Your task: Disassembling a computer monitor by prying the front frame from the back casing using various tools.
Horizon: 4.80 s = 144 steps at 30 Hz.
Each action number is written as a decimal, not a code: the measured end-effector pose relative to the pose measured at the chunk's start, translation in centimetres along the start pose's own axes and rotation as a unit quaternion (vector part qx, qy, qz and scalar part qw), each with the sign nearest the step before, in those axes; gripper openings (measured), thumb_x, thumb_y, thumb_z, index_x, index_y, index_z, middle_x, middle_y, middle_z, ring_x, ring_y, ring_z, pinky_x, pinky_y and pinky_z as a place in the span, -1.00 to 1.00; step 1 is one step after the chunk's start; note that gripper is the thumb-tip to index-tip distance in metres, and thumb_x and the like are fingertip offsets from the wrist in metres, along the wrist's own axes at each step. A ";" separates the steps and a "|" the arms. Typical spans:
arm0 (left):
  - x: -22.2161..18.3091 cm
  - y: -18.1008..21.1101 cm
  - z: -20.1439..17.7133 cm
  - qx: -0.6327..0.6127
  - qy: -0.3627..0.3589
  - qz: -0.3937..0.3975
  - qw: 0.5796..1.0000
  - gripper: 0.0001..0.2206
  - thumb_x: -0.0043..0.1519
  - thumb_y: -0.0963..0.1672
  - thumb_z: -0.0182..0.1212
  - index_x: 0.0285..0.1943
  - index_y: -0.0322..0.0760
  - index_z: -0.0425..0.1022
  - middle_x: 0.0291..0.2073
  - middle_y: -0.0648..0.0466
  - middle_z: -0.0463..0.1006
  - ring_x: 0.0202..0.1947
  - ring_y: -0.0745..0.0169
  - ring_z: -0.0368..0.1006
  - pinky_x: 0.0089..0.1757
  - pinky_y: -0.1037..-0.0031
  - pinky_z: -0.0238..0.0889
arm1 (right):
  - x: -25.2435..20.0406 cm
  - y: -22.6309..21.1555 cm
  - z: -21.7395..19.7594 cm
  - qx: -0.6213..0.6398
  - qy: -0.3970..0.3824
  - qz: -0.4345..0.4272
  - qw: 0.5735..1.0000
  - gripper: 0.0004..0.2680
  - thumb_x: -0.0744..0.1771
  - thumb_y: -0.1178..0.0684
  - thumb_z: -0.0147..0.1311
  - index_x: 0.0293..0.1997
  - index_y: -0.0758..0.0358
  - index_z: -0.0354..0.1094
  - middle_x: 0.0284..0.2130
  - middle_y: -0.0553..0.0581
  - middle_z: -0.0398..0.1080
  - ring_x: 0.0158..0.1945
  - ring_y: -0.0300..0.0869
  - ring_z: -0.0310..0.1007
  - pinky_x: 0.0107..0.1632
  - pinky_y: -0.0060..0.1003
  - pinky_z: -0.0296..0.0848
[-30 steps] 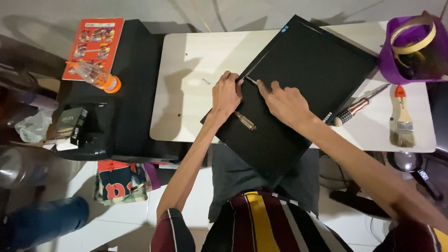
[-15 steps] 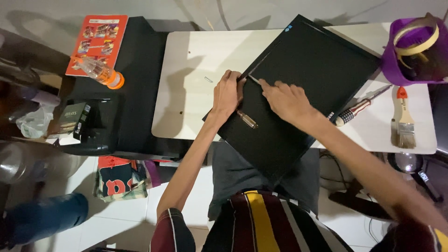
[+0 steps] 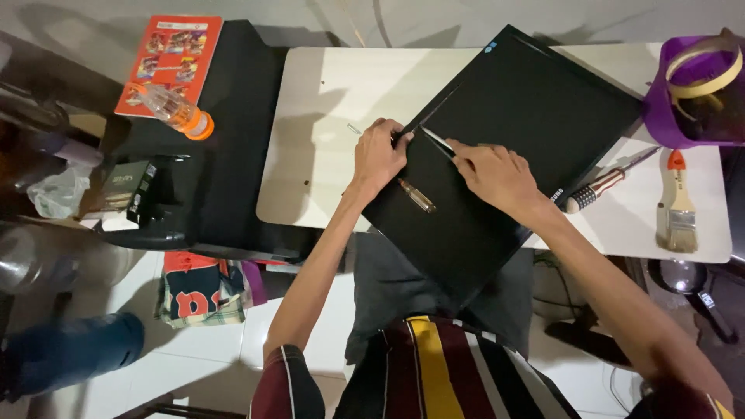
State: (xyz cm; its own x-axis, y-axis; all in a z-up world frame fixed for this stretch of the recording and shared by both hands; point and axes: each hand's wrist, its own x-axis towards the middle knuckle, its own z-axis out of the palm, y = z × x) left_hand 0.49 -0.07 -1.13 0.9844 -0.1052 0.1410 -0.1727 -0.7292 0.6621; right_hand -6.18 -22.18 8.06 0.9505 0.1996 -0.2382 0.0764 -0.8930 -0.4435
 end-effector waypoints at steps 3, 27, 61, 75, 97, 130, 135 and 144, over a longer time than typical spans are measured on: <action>-0.3 1.3 -1.1 -0.013 -0.005 0.008 1.000 -0.79 0.27 -0.07 0.26 -0.07 -0.30 0.58 -0.28 -0.08 0.54 -0.19 -0.27 0.61 -0.17 -0.03 0.51 | -0.1 0.6 0.7 -0.057 0.048 -0.044 0.996 -0.71 0.47 -0.10 -0.17 0.32 -0.09 0.41 0.08 0.14 0.52 0.15 0.11 0.51 0.07 0.02 0.50; 0.2 -0.2 -0.8 -0.058 -0.021 0.050 0.997 -0.82 0.28 -0.16 0.22 -0.05 -0.41 0.59 -0.28 -0.18 0.52 -0.14 -0.30 0.58 -0.12 0.07 0.49 | 0.9 1.5 6.2 -0.396 0.253 -0.215 0.856 -0.66 0.37 0.09 -0.13 0.33 -0.06 0.26 -0.32 0.07 0.38 -0.65 -0.23 0.46 -0.56 -0.36 0.39; -2.5 0.3 -1.2 0.033 -0.014 0.052 0.998 -0.75 0.40 -0.09 0.06 0.03 -0.42 0.50 -0.23 -0.17 0.46 -0.11 -0.32 0.56 -0.10 0.07 0.52 | -0.7 -1.9 5.6 -0.164 0.141 -0.106 0.971 -0.69 0.47 -0.06 -0.21 0.34 0.07 0.37 -0.12 0.38 0.51 -0.41 0.09 0.61 -0.37 -0.12 0.54; -1.6 -0.9 -0.3 0.048 -0.005 0.063 0.997 -0.79 0.37 -0.08 0.09 -0.05 -0.34 0.47 -0.28 -0.05 0.40 -0.16 -0.26 0.55 -0.17 0.04 0.53 | -0.1 -2.3 1.4 -0.044 0.050 -0.052 0.996 -0.74 0.45 -0.03 -0.10 0.18 0.15 0.50 -0.06 0.41 0.53 -0.18 0.32 0.60 -0.14 0.13 0.55; -1.9 -1.1 -0.2 0.056 -0.006 0.066 0.996 -0.76 0.38 -0.07 0.10 0.01 -0.37 0.49 -0.25 -0.08 0.44 -0.14 -0.20 0.56 -0.16 0.05 0.54 | -2.7 0.3 3.3 -0.241 0.202 -0.099 0.944 -0.77 0.45 -0.17 -0.08 0.16 -0.21 0.51 -0.07 0.11 0.55 -0.36 0.01 0.65 -0.28 -0.16 0.62; -1.7 -0.7 -1.6 -0.080 -0.031 0.041 0.995 -0.81 0.29 -0.18 0.21 0.02 -0.42 0.58 -0.26 -0.19 0.49 -0.11 -0.33 0.55 -0.06 0.01 0.46 | -0.8 -2.3 2.6 -0.229 0.046 -0.146 0.961 -0.66 0.46 -0.01 -0.32 0.44 -0.01 0.20 -0.19 0.26 0.48 -0.44 0.04 0.62 -0.35 -0.11 0.58; -2.3 0.3 -1.7 -0.033 -0.026 0.036 0.998 -0.79 0.34 -0.16 0.11 0.05 -0.39 0.54 -0.24 -0.14 0.46 -0.10 -0.27 0.56 -0.06 0.05 0.49 | -1.1 -3.8 1.5 -0.239 0.069 -0.158 0.956 -0.73 0.46 0.01 -0.23 0.20 0.13 0.43 -0.24 0.28 0.50 -0.41 0.07 0.62 -0.34 -0.13 0.57; -2.3 0.2 -1.3 0.019 -0.025 0.045 0.998 -0.83 0.35 -0.17 0.11 0.03 -0.38 0.50 -0.23 -0.11 0.44 -0.09 -0.31 0.54 -0.07 0.02 0.49 | -1.0 -5.5 -0.1 -0.139 0.014 -0.088 0.986 -0.69 0.47 0.01 -0.29 -0.03 0.33 0.49 -0.21 0.38 0.54 -0.34 0.16 0.59 -0.28 -0.03 0.55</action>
State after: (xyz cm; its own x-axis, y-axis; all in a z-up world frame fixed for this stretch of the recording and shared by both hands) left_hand -1.89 0.92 -0.36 0.9656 -0.2045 0.1604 -0.2598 -0.7405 0.6198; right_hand -7.51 -17.49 10.82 0.9224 0.3545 -0.1531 0.3179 -0.9222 -0.2204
